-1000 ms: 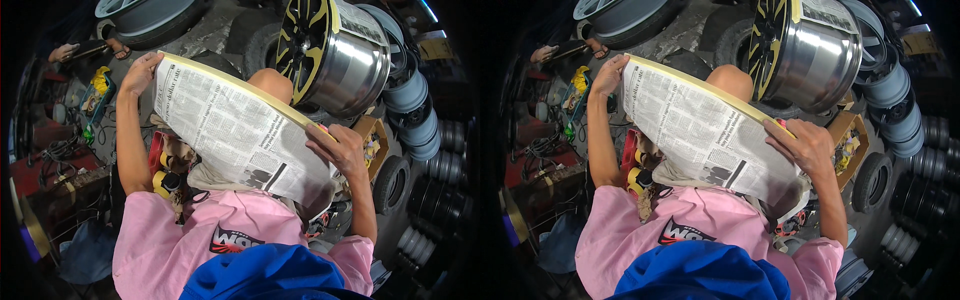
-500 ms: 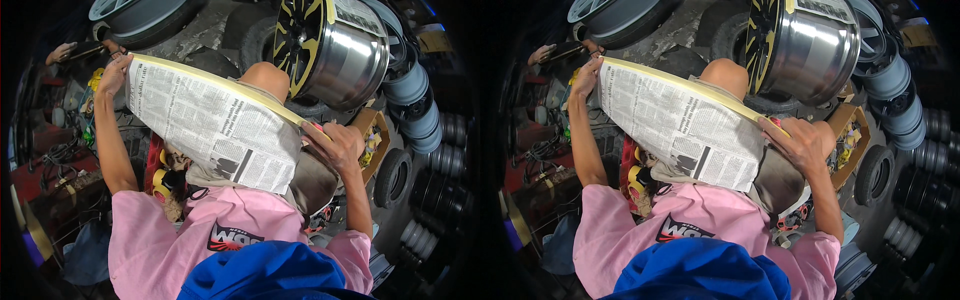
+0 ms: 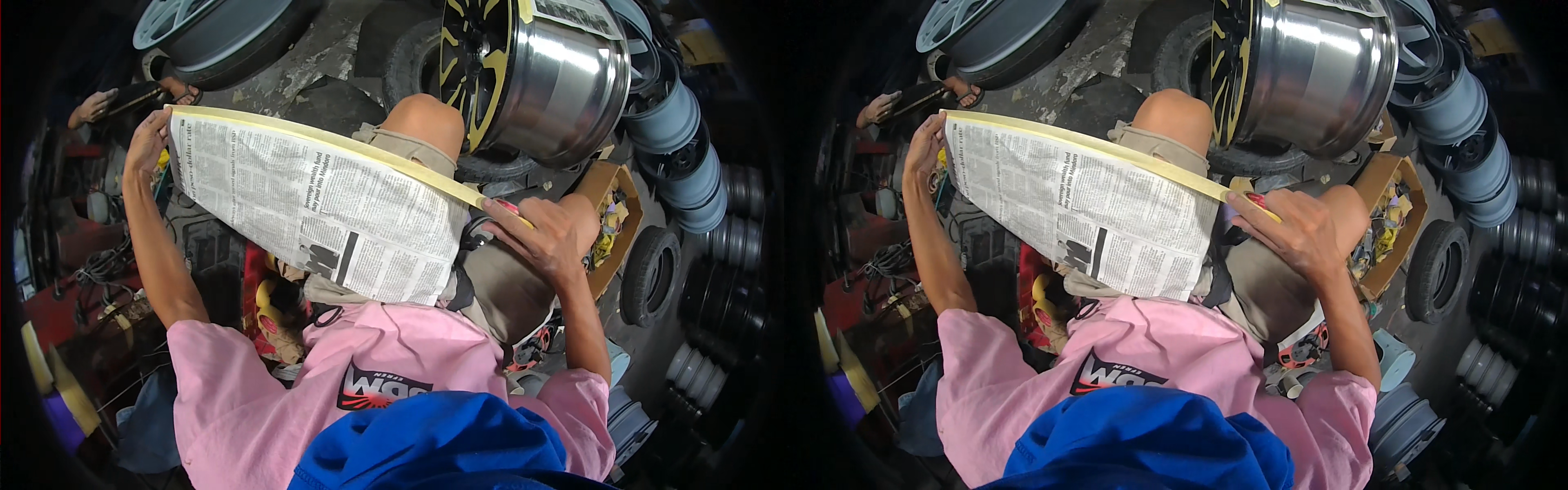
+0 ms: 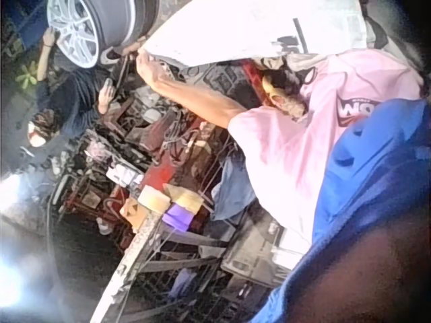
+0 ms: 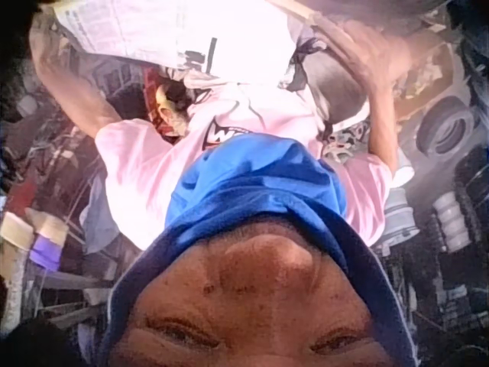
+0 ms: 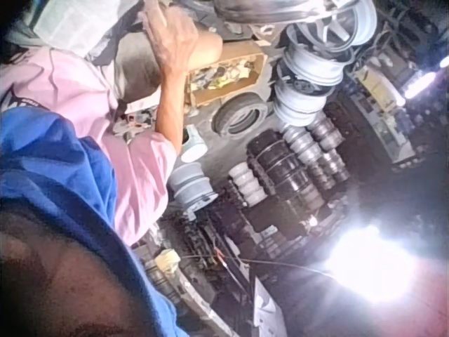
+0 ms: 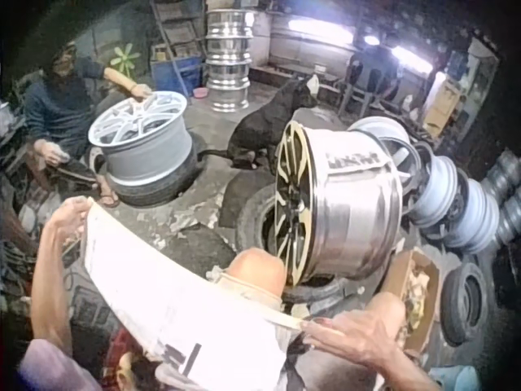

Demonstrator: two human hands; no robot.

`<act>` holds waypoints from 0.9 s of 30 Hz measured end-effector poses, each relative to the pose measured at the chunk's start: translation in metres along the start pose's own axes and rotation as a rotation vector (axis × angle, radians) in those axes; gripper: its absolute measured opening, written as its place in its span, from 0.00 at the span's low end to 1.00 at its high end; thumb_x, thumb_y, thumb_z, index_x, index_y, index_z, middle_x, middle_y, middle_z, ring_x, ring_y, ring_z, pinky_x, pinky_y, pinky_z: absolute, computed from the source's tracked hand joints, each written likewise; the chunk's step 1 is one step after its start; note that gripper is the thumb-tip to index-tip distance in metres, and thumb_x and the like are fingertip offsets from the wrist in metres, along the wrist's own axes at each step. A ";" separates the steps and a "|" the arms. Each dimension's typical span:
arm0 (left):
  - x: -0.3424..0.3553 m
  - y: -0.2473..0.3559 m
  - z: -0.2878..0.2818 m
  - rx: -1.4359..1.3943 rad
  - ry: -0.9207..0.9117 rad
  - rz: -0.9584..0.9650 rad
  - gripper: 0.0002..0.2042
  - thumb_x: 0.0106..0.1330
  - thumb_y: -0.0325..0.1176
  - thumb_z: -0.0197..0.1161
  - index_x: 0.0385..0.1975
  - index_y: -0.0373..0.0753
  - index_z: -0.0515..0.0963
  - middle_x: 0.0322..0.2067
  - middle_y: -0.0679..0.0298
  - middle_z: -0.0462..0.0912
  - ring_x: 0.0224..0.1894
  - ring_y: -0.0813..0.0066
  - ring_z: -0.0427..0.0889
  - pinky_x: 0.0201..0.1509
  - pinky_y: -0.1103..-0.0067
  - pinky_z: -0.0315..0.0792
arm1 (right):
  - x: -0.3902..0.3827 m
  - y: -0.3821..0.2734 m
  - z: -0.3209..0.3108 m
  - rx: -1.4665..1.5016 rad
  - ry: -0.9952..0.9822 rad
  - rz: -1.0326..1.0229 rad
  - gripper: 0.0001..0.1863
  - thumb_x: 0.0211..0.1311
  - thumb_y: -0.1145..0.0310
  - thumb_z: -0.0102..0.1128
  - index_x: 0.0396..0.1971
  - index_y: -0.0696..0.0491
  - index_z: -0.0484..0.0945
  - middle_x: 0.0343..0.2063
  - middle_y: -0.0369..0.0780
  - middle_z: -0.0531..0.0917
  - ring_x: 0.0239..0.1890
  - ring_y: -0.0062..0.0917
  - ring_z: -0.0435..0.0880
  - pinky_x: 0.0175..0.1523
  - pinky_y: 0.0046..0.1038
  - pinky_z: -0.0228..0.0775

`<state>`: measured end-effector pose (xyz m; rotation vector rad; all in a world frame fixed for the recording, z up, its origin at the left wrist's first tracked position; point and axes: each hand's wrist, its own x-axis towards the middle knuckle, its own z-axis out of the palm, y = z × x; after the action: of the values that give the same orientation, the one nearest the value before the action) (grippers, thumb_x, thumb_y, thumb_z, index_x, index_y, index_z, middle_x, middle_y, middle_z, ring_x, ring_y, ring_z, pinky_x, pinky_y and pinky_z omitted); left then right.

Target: The person covers the outer surface of a metal wheel rim using newspaper and yellow tape by hand.

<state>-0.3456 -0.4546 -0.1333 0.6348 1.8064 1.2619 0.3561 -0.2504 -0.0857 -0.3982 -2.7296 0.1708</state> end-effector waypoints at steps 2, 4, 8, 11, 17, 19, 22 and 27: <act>0.003 -0.002 -0.001 0.028 0.004 -0.013 0.12 0.75 0.46 0.63 0.42 0.43 0.80 0.35 0.74 0.83 0.38 0.86 0.80 0.46 0.83 0.69 | -0.002 -0.002 0.001 -0.009 0.004 -0.015 0.21 0.56 0.61 0.74 0.53 0.41 0.86 0.19 0.31 0.66 0.21 0.22 0.71 0.25 0.28 0.66; 0.005 -0.003 -0.008 0.033 0.007 -0.021 0.12 0.75 0.46 0.62 0.42 0.43 0.80 0.34 0.74 0.83 0.37 0.86 0.80 0.46 0.83 0.69 | -0.006 -0.001 0.004 -0.009 -0.002 -0.006 0.22 0.57 0.61 0.74 0.54 0.41 0.86 0.19 0.31 0.66 0.21 0.22 0.71 0.25 0.28 0.66; 0.007 -0.010 -0.021 -0.005 0.005 -0.036 0.12 0.76 0.44 0.62 0.42 0.42 0.79 0.34 0.74 0.83 0.36 0.86 0.79 0.45 0.83 0.69 | -0.011 -0.001 0.006 -0.027 -0.020 -0.005 0.24 0.58 0.62 0.73 0.56 0.39 0.84 0.20 0.30 0.67 0.21 0.21 0.71 0.26 0.28 0.66; 0.013 -0.014 -0.015 -0.013 0.008 -0.015 0.12 0.76 0.45 0.61 0.41 0.43 0.78 0.32 0.75 0.81 0.34 0.86 0.77 0.43 0.83 0.68 | -0.017 0.002 0.008 -0.063 -0.024 0.012 0.25 0.57 0.64 0.72 0.58 0.38 0.83 0.20 0.30 0.67 0.22 0.21 0.71 0.26 0.28 0.66; 0.016 -0.078 -0.019 0.391 0.217 -0.020 0.14 0.71 0.46 0.66 0.33 0.41 0.80 0.24 0.73 0.75 0.26 0.81 0.72 0.29 0.78 0.64 | -0.017 -0.005 0.008 -0.050 -0.046 0.027 0.26 0.56 0.67 0.72 0.58 0.39 0.83 0.20 0.30 0.69 0.22 0.22 0.73 0.26 0.28 0.67; 0.014 -0.087 -0.008 0.806 0.330 0.091 0.21 0.67 0.50 0.69 0.42 0.34 0.82 0.32 0.58 0.85 0.34 0.61 0.83 0.37 0.71 0.73 | -0.014 -0.013 0.002 0.007 -0.051 0.056 0.26 0.56 0.68 0.73 0.57 0.39 0.83 0.21 0.30 0.71 0.23 0.22 0.73 0.26 0.28 0.67; -0.033 -0.062 0.122 1.049 0.639 0.406 0.36 0.65 0.52 0.70 0.60 0.24 0.74 0.53 0.35 0.82 0.55 0.40 0.83 0.58 0.62 0.76 | -0.010 -0.021 -0.007 0.067 -0.035 0.073 0.27 0.53 0.70 0.75 0.56 0.42 0.84 0.22 0.31 0.74 0.22 0.24 0.73 0.26 0.30 0.66; -0.173 0.036 0.346 0.648 0.117 0.462 0.32 0.70 0.40 0.66 0.69 0.28 0.67 0.68 0.43 0.71 0.72 0.52 0.69 0.75 0.66 0.61 | -0.008 -0.022 -0.017 0.104 -0.003 0.055 0.29 0.49 0.72 0.78 0.56 0.49 0.84 0.18 0.33 0.66 0.18 0.26 0.68 0.25 0.32 0.60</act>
<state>0.0371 -0.3985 -0.0962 1.4252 2.2622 0.9850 0.3641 -0.2722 -0.0692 -0.4436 -2.6997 0.3269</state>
